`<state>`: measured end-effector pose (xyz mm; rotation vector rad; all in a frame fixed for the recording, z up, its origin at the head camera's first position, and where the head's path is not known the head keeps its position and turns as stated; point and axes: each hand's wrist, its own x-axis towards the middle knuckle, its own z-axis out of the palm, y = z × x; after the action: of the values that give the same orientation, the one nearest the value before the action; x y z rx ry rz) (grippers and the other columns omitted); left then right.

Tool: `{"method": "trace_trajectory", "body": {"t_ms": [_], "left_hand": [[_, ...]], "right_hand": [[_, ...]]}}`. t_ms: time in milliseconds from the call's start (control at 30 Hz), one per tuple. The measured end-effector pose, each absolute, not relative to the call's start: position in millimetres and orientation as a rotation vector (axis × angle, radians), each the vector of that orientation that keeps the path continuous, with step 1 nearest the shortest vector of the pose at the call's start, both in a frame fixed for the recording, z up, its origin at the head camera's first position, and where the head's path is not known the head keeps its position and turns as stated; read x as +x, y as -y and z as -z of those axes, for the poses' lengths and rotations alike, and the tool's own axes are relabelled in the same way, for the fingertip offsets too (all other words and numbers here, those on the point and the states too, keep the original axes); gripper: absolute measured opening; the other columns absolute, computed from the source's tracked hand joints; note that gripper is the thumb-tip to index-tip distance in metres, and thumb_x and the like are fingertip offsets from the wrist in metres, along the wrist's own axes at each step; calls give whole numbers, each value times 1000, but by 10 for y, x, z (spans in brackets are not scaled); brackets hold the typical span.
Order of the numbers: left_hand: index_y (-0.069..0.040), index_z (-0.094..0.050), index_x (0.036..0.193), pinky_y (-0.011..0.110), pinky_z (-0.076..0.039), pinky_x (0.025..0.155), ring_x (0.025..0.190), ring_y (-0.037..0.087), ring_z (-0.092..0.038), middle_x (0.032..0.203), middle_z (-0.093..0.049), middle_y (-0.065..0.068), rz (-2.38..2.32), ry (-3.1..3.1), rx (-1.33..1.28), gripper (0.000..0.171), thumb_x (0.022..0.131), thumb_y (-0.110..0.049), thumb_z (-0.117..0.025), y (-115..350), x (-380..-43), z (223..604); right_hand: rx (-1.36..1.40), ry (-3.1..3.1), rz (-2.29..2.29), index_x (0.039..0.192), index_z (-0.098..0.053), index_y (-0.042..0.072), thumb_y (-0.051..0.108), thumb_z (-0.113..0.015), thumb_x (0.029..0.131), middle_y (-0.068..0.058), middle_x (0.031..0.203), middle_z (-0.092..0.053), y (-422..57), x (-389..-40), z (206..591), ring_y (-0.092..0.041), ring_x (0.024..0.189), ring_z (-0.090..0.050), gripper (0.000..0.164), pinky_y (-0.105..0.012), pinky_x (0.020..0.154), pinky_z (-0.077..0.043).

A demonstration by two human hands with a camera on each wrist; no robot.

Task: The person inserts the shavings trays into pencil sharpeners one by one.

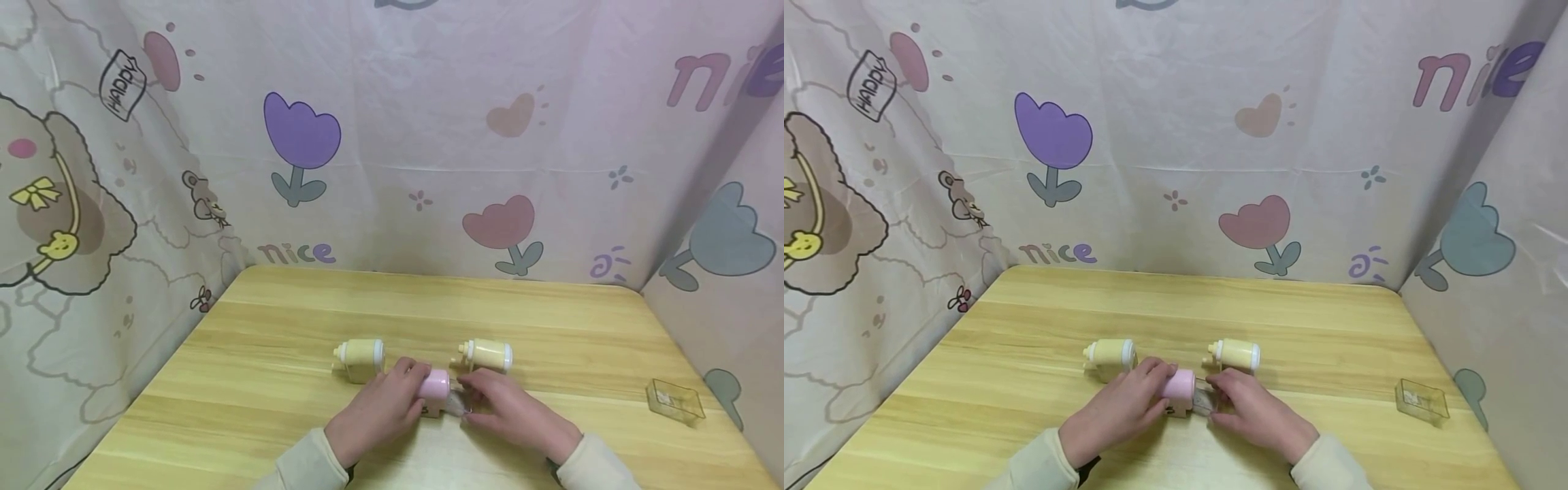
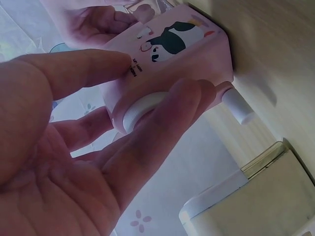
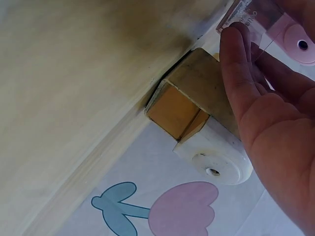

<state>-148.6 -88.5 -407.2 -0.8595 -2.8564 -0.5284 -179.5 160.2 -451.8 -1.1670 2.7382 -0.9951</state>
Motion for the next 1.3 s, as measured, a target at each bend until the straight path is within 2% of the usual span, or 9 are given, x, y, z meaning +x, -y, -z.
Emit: {"method": "trace_trajectory", "body": {"t_ms": [233,667,1167,1300], "left_hand": [[-10,-54,124,24,-51,63,75,18,-62,117,-58,14,518,2863,-860,39,87,-21,-64,885,-1485,4076],[-10,-53,124,24,-50,62,75,19,-62,116,-58,14,494,2845,-875,39,88,-21,-63,883,-1485,4079],[-9,-53,125,20,-49,59,73,18,-62,115,-59,15,494,2799,-894,40,88,-21,-63,886,-1477,4090],[-9,-53,125,20,-49,59,72,18,-62,115,-59,15,492,2796,-896,39,88,-20,-62,888,-1480,4099]], "right_hand": [[-1183,-2752,947,129,-55,3,28,-74,81,4,104,-58,-1607,-1789,4513,-8,89,-55,58,-26,76,-51],[-1210,-2741,928,129,-55,2,20,-73,81,3,100,-57,-1606,-1813,4509,-8,84,-53,55,-24,70,-49],[-1166,-2751,895,134,-51,1,22,-70,84,2,105,-56,-1610,-1800,4510,-9,86,-53,57,-25,72,-49],[-1159,-2763,897,134,-49,0,22,-69,85,2,107,-55,-1605,-1790,4526,-9,90,-53,57,-27,76,-50]]}}
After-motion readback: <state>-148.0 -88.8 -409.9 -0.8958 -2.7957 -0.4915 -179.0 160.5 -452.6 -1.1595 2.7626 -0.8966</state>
